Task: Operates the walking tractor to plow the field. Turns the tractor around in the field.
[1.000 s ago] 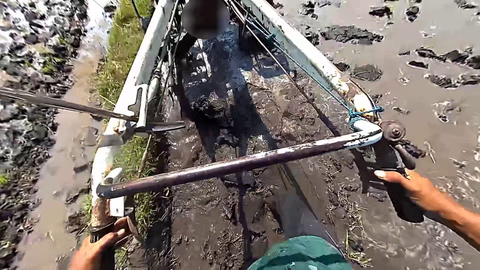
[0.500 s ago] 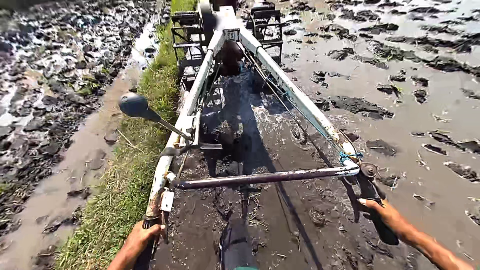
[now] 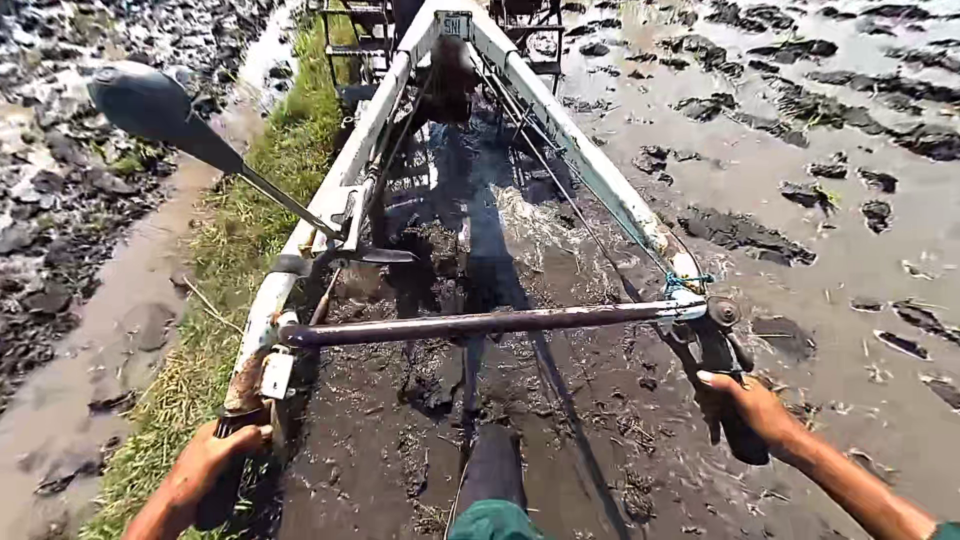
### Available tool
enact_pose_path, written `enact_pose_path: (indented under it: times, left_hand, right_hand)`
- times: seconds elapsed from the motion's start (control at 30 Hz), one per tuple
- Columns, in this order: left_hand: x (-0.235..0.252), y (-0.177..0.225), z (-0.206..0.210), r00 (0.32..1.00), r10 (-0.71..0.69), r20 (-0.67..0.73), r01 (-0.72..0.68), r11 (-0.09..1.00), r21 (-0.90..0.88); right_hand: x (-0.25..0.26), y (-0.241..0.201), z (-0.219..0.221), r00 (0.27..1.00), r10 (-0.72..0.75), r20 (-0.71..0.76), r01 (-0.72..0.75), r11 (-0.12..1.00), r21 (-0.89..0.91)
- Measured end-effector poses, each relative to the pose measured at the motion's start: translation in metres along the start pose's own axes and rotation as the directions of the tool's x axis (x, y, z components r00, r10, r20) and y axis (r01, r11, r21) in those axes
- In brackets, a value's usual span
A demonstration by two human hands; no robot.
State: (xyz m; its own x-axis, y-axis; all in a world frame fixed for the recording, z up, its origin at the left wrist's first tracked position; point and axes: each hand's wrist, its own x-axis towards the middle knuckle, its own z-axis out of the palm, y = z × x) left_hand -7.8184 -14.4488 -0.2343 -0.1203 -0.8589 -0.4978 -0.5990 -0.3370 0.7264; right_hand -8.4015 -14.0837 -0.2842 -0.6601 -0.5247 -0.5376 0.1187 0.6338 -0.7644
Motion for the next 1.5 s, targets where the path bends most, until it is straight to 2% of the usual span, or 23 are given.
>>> enact_pose_path:
  times: [0.07,0.13,0.23,0.27,0.33,0.4,0.47,0.53,0.6,0.67,0.73,0.8,0.87,0.97,1.13,1.3,1.5]
  left_hand:
    - [0.043,0.009,-0.038,0.997,-0.056,0.056,0.058,0.998,-0.021]
    - [0.073,0.023,-0.058,0.984,-0.129,0.125,0.126,0.992,0.029]
    - [0.100,0.061,-0.033,0.965,-0.143,0.219,0.137,0.990,0.040]
    - [0.100,0.077,-0.012,0.972,-0.128,0.195,0.123,0.992,0.035]
    - [0.100,0.104,0.031,0.992,-0.118,0.043,0.114,0.990,0.079]
    - [0.111,0.128,0.061,0.993,-0.061,-0.100,0.080,0.977,0.199]
    - [0.126,0.154,0.078,0.984,0.012,-0.176,0.046,0.945,0.323]
    - [0.153,0.174,0.067,0.965,0.076,-0.249,0.037,0.906,0.421]
    - [0.183,0.183,0.039,0.938,0.157,-0.308,0.018,0.867,0.498]
    - [0.225,0.180,-0.002,0.900,0.238,-0.365,0.019,0.816,0.578]
    - [0.272,0.185,-0.049,0.874,0.262,-0.408,0.049,0.790,0.611]
    - [0.318,0.192,-0.089,0.888,0.217,-0.406,0.067,0.811,0.581]
    - [0.355,0.198,-0.106,0.937,0.157,-0.313,0.016,0.874,0.485]
    - [0.392,0.233,-0.093,0.973,0.129,-0.190,-0.052,0.929,0.366]
    - [0.439,0.304,-0.052,0.992,0.078,-0.103,-0.064,0.989,0.134]
    - [0.516,0.365,-0.040,0.982,0.074,-0.172,-0.038,0.979,0.203]
    - [0.592,0.438,-0.012,0.977,0.063,-0.206,0.001,0.956,0.293]
  right_hand:
    - [0.001,-0.022,0.039,0.996,0.033,0.082,-0.039,0.997,0.070]
    - [0.013,-0.026,0.069,0.995,0.064,0.073,-0.073,0.991,0.117]
    - [0.067,-0.029,0.056,0.999,0.002,-0.039,0.001,0.997,0.074]
    - [0.092,-0.030,0.041,0.999,-0.019,-0.051,0.022,0.998,0.055]
    - [0.134,-0.040,0.012,0.998,-0.039,-0.053,0.040,0.999,0.009]
    - [0.167,-0.063,-0.002,0.995,-0.054,-0.083,0.048,0.996,-0.072]
    - [0.190,-0.093,-0.008,0.990,-0.064,-0.123,0.043,0.985,-0.168]
    - [0.201,-0.127,0.004,0.993,-0.067,-0.099,0.042,0.971,-0.234]
    - [0.198,-0.156,0.036,0.994,-0.077,-0.072,0.059,0.971,-0.231]
    - [0.188,-0.182,0.080,0.999,-0.034,-0.015,0.032,0.989,-0.146]
    - [0.181,-0.214,0.127,0.994,0.014,0.107,-0.012,1.000,-0.027]
    - [0.185,-0.234,0.171,0.982,0.008,0.191,-0.019,0.998,0.054]
    - [0.204,-0.240,0.194,0.985,0.010,0.170,-0.027,0.995,0.100]
    - [0.264,-0.260,0.177,0.994,-0.036,0.104,0.022,0.991,0.134]
    - [0.352,-0.320,0.144,0.997,-0.047,0.058,0.036,0.985,0.169]
    - [0.429,-0.395,0.141,0.998,-0.060,0.036,0.056,0.993,0.108]
    - [0.524,-0.451,0.139,0.998,-0.061,0.004,0.060,0.993,0.106]
